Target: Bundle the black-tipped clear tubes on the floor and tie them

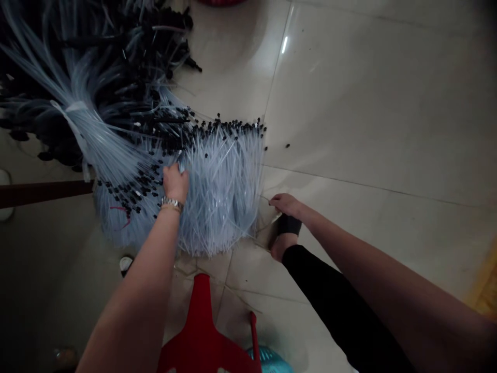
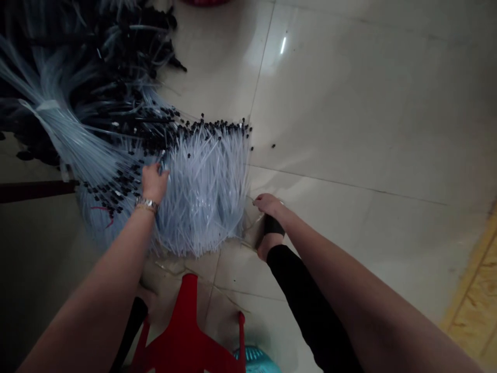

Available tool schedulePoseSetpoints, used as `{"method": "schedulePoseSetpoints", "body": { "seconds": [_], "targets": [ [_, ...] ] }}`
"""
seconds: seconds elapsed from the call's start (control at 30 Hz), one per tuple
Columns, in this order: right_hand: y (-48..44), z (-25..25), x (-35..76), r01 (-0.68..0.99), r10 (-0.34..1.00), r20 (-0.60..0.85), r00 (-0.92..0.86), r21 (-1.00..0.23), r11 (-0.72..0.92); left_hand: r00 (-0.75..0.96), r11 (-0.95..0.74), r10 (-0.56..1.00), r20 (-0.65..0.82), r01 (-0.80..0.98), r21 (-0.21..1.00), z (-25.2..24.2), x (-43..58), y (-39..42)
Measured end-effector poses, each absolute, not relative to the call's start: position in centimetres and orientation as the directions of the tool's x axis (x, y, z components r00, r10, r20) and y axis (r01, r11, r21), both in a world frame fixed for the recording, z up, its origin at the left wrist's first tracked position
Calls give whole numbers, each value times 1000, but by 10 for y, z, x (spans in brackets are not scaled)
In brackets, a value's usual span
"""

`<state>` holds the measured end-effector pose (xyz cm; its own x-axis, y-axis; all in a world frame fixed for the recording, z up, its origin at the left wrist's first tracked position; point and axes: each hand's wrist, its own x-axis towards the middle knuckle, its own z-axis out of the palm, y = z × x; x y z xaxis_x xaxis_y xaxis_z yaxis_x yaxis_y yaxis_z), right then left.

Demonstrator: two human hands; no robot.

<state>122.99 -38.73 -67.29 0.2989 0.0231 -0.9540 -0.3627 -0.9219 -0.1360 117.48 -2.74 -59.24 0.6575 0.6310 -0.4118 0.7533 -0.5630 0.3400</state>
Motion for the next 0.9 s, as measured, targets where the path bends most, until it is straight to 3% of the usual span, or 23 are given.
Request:
{"method": "schedulePoseSetpoints", "body": {
  "seconds": [0.23, 0.63, 0.9],
  "targets": [
    [-356, -633, 1257, -493, 131, -976, 175, -202, -846, 550, -509, 688, -474, 831, 226, -575, 1068, -45],
    [-339, -586, 1233, -646, 249, -965, 81, -241, -724, 338, -421, 665, -666, 906, 40, -601, 1097, -12],
    [-341, -590, 1237, -573, 293, -943, 158, -329, -750, 342, -425, 696, -631, 905, 22, -588, 1086, -32]
  ]
}}
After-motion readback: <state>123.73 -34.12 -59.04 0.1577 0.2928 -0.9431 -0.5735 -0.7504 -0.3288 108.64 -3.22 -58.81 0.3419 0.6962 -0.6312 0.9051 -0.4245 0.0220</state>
